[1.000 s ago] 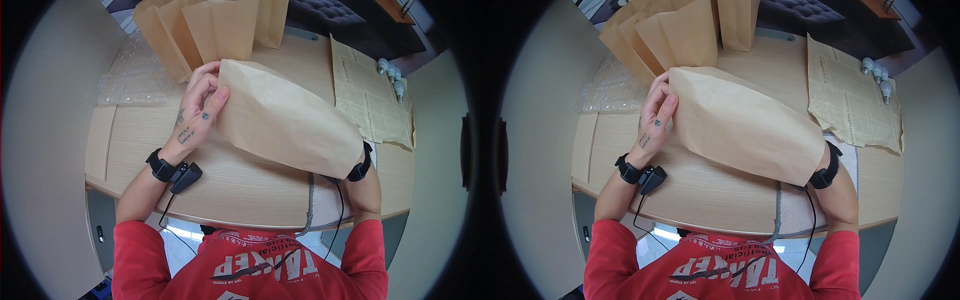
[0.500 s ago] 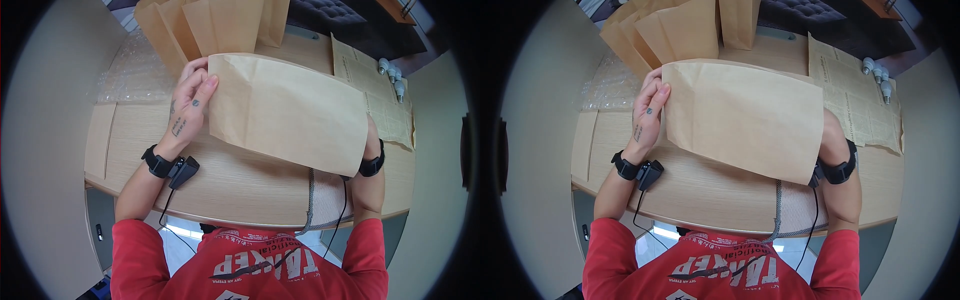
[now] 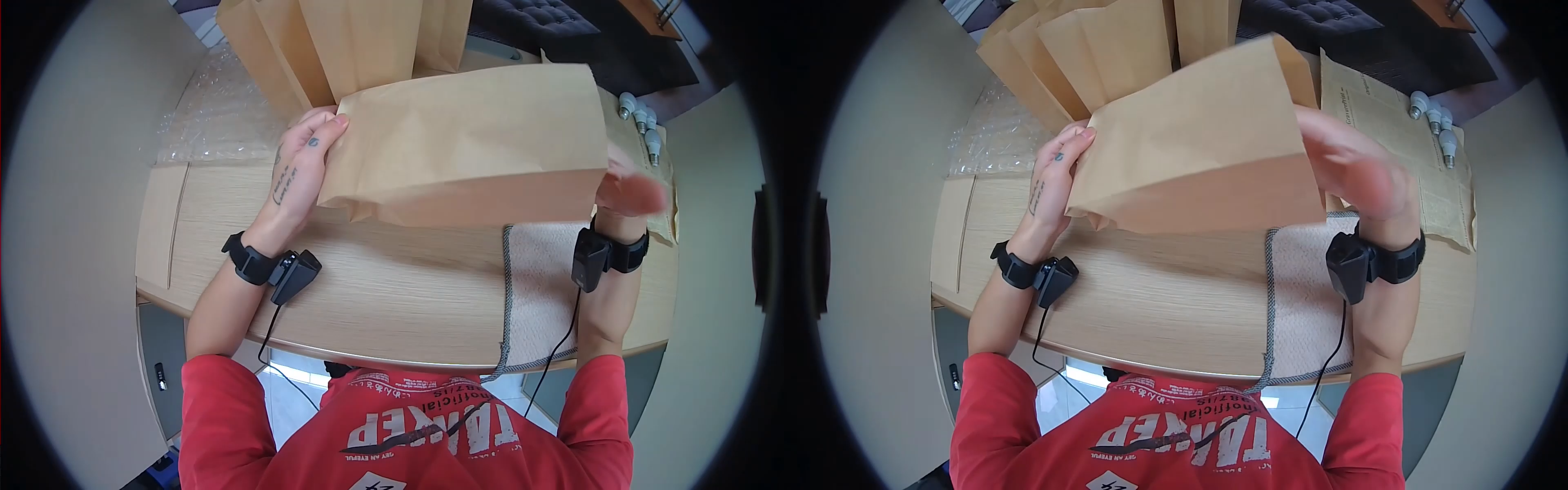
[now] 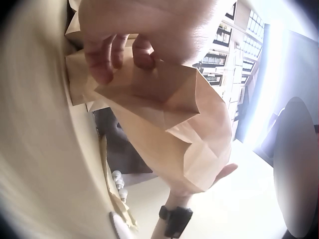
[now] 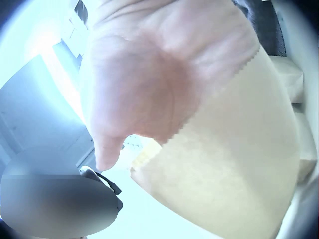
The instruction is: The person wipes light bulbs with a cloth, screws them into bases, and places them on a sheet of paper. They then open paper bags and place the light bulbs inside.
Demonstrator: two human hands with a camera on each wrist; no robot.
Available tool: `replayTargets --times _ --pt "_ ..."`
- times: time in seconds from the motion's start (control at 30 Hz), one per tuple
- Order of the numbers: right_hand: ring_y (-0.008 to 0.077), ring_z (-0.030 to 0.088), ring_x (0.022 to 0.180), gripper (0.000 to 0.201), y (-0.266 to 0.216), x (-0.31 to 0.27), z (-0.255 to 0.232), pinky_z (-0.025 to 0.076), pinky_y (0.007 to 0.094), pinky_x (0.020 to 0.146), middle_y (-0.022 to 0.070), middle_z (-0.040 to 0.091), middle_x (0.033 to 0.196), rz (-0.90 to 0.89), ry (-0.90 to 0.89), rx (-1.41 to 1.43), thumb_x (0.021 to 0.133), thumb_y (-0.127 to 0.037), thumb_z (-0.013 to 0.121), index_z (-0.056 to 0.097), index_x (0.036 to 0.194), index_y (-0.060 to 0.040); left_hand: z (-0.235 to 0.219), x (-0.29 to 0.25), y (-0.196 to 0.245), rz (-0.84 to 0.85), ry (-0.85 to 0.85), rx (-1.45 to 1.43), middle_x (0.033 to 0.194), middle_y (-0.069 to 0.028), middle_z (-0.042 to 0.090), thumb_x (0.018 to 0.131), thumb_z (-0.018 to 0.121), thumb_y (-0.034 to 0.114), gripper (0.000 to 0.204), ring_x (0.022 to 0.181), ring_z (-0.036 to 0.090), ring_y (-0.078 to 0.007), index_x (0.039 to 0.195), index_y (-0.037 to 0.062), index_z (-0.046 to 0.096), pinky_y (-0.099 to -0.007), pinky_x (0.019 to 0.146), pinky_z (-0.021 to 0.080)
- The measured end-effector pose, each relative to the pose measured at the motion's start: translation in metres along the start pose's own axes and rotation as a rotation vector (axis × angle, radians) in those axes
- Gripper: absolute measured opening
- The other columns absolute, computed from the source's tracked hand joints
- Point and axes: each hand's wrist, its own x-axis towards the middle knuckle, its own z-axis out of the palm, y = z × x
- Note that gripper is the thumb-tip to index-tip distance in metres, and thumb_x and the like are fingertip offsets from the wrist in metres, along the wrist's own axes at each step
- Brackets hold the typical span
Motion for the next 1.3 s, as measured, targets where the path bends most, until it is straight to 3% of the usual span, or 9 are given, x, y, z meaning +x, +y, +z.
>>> replayTargets --times 0.13,0.17,0.33,0.53,0.63,0.93,1.03,1.13,1.3 --pt "0.0157 0.06 0.106 0.058 -0.026 0.043 0.023 0.047 0.0299 0.092 0.0082 0.066 0.117 0.043 -0.276 -0.077 0.079 -0.021 0.082 0.057 0.126 0.0037 -0.006 0.003 -0.006 -0.048 -0.015 0.053 0.092 0.0022 0.062 0.098 0.058 0.025 0.021 0.086 0.056 -0.0042 0.095 0.0057 0.065 -0.0202 0.077 0.043" --pt "0.0156 0.059 0.108 0.062 -0.028 0.049 0.028 0.047 0.0298 0.093 0.008 0.065 0.119 0.064 -0.282 -0.1 0.078 -0.022 0.083 0.057 0.128 0.0035 -0.006 0.004 -0.005 -0.078 -0.027 0.03 0.092 0.0016 0.061 0.098 0.058 0.025 0.022 0.087 0.056 -0.0055 0.092 0.005 0.065 -0.022 0.079 0.043" --pt "0.0148 0.061 0.1 0.038 -0.043 0.044 0.032 0.048 0.0288 0.087 0.0084 0.069 0.11 0.202 -0.095 -0.079 0.086 -0.01 0.075 0.062 0.119 0.004 -0.005 0.001 0.015 -0.135 -0.102 -0.082 0.088 0.0027 0.061 0.099 0.056 0.03 0.026 0.085 0.056 -0.0065 0.089 0.0081 0.065 -0.025 0.082 0.044" --pt "0.0152 0.061 0.101 0.04 -0.041 0.034 0.027 0.048 0.0291 0.087 0.0086 0.068 0.111 0.133 -0.061 -0.045 0.085 -0.011 0.076 0.062 0.119 0.0036 -0.012 0.002 0.016 -0.108 -0.199 0.081 0.091 0.0018 0.063 0.1 0.054 0.039 0.033 0.086 0.056 -0.0066 0.09 0.0096 0.064 -0.0258 0.081 0.045" --pt "0.0151 0.062 0.1 0.041 -0.041 0.037 0.021 0.048 0.0291 0.087 0.0082 0.069 0.111 0.211 -0.013 -0.004 0.085 -0.014 0.077 0.062 0.12 0.0029 -0.001 -0.003 0.027 -0.124 -0.032 0.133 0.085 0.0008 0.061 0.098 0.054 0.047 0.042 0.083 0.056 -0.0072 0.088 0.0075 0.065 -0.0258 0.078 0.044" --pt "0.0134 0.063 0.101 0.042 -0.045 0.03 0.002 0.049 0.0284 0.088 0.0063 0.069 0.11 0.258 0.126 -0.041 0.086 -0.019 0.077 0.062 0.121 0.0001 -0.017 -0.012 0.023 0.17 -0.418 0.315 0.083 -0.0037 0.063 0.089 0.06 0.061 0.065 0.071 0.054 -0.01 0.1 -0.0025 0.068 -0.0254 0.064 0.044" --pt "0.0138 0.062 0.102 0.044 -0.045 0.027 0.002 0.049 0.0285 0.089 0.0067 0.068 0.112 0.246 0.172 -0.049 0.086 -0.019 0.077 0.061 0.123 -0.0003 -0.006 -0.021 0.03 0.241 -0.403 0.225 0.083 -0.0037 0.065 0.084 0.069 0.055 0.06 0.071 0.056 -0.0097 0.105 -0.0015 0.069 -0.0239 0.062 0.043" --pt "0.0148 0.062 0.104 0.048 -0.045 0.024 0.006 0.048 0.029 0.09 0.0075 0.067 0.113 0.21 0.195 -0.015 0.084 -0.018 0.077 0.06 0.125 -0.0002 0.004 -0.026 0.039 0.272 -0.296 0.471 0.085 -0.0044 0.066 0.08 0.075 0.044 0.052 0.073 0.058 -0.0091 0.109 0.0015 0.071 -0.0237 0.06 0.043" --pt "0.0167 0.061 0.107 0.052 -0.05 0.018 0.008 0.048 0.0302 0.092 0.0092 0.067 0.116 0.263 0.172 0.017 0.082 -0.016 0.078 0.058 0.128 0.0008 0.005 -0.026 0.031 0.229 -0.29 0.449 0.085 -0.0056 0.066 0.085 0.07 0.027 0.033 0.069 0.058 -0.0094 0.106 0.002 0.072 -0.0237 0.06 0.043"
